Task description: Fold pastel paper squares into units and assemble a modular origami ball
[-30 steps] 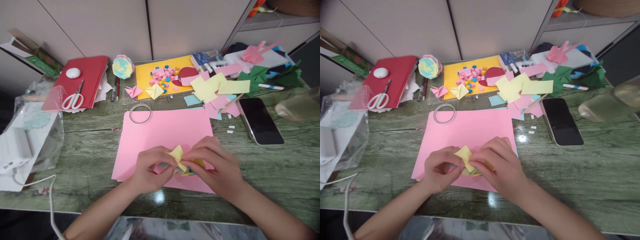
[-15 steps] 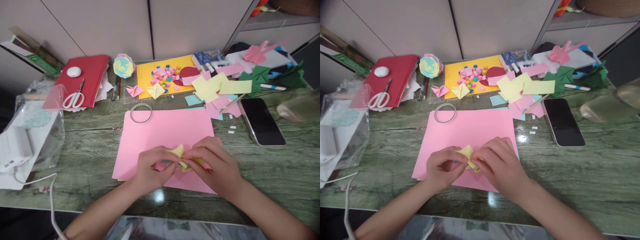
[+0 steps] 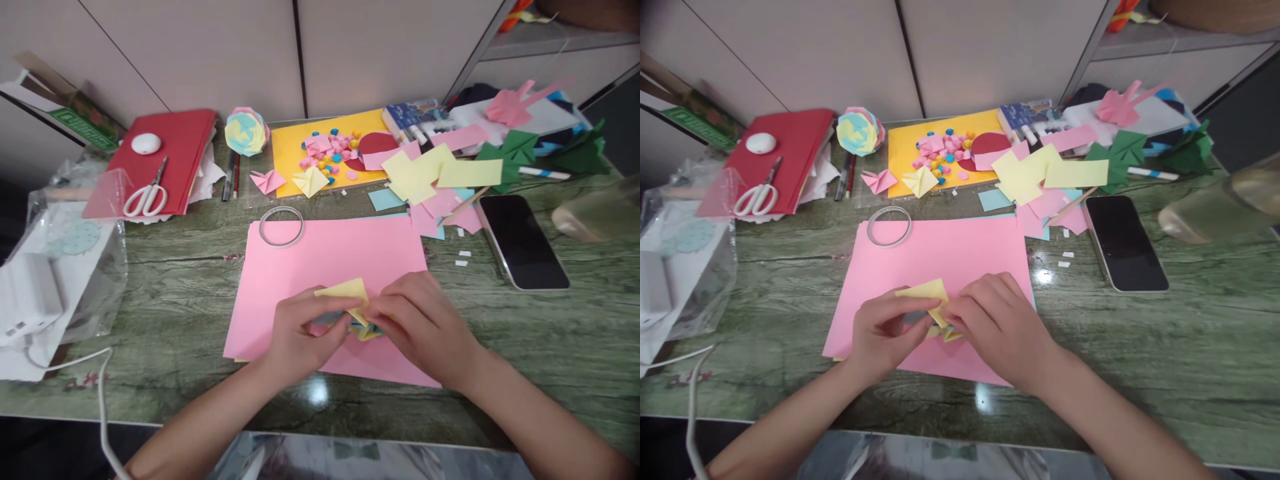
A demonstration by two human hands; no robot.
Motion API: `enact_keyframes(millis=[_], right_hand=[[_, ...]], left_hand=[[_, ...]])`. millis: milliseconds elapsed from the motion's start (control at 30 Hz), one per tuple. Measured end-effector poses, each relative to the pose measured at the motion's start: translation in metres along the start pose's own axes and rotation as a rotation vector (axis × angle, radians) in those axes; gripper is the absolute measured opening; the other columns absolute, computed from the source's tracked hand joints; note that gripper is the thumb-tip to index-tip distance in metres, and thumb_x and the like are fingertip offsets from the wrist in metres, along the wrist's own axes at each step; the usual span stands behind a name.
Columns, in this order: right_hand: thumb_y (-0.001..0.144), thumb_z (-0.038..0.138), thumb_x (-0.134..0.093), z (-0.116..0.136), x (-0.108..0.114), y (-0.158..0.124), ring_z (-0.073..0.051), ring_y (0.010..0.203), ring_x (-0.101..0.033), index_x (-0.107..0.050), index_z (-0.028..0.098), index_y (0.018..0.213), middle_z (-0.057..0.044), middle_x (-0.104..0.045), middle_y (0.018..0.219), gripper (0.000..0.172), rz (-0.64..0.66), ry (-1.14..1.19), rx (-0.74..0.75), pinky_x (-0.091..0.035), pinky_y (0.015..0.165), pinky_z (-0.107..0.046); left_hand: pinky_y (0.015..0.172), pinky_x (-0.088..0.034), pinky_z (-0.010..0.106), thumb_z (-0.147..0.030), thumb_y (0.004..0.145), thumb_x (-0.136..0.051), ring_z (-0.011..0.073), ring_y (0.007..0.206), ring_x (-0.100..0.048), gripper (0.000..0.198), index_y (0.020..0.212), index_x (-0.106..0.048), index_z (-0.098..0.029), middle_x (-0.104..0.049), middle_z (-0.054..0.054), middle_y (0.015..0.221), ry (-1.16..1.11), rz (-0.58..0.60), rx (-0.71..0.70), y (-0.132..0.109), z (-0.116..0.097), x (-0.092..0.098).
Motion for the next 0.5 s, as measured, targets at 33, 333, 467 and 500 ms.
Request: enact_keyframes(millis=[33,333,467,500], right_hand=[[0.081,0.012,-0.058,-0.0003,0.0006,-0.0002,-0.015,0.066,-0.051,-0.056,0.016,0.08,-0.002,-0.058,0.069,0.005,-0.02,0.008,-0.013,-0.037,0.062,-0.03],[0.076,0.01,-0.065,0.003,-0.0001,-0.0009,-0.012,0.065,-0.052,-0.059,0.019,0.083,0.0,-0.059,0.07,0.013,-0.089,0.066,-0.116,-0.038,0.063,-0.03],[0.078,0.011,-0.063,0.0026,-0.0009,-0.0015,-0.012,0.067,-0.052,-0.058,0.018,0.081,0.0,-0.059,0.072,0.009,-0.053,0.098,-0.137,-0.037,0.064,-0.03],[0.079,0.012,-0.062,0.0021,-0.001,-0.0016,-0.013,0.068,-0.052,-0.057,0.018,0.081,-0.001,-0.059,0.072,0.008,-0.038,0.103,-0.139,-0.037,0.065,-0.03]], left_hand=[[0.06,-0.052,0.022,-0.007,0.071,-0.063,0.015,0.076,-0.064,0.027,0.092,-0.071,-0.022,-0.071,0.005,0.082,0.008,-0.007,0.007,-0.0002,-0.0004,0.0001],[0.062,-0.053,0.022,-0.007,0.071,-0.063,0.0142,0.074,-0.065,0.029,0.094,-0.07,-0.022,-0.071,0.005,0.084,0.058,-0.02,-0.035,0.0002,-0.0042,-0.001],[0.062,-0.054,0.023,-0.007,0.07,-0.064,0.0144,0.072,-0.065,0.029,0.094,-0.069,-0.021,-0.072,0.004,0.082,0.109,-0.042,-0.074,-0.0006,-0.0042,-0.003],[0.061,-0.054,0.022,-0.006,0.069,-0.064,0.0139,0.071,-0.065,0.03,0.094,-0.069,-0.021,-0.072,0.004,0.081,0.122,-0.044,-0.088,-0.0008,-0.0044,-0.0035]])
Point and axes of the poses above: each hand's wrist, its own y-axis towards the middle knuckle, its own x-axis out of the back of the hand, z = x × y, the point moved 1 cm from there along y, towards the middle knuckle
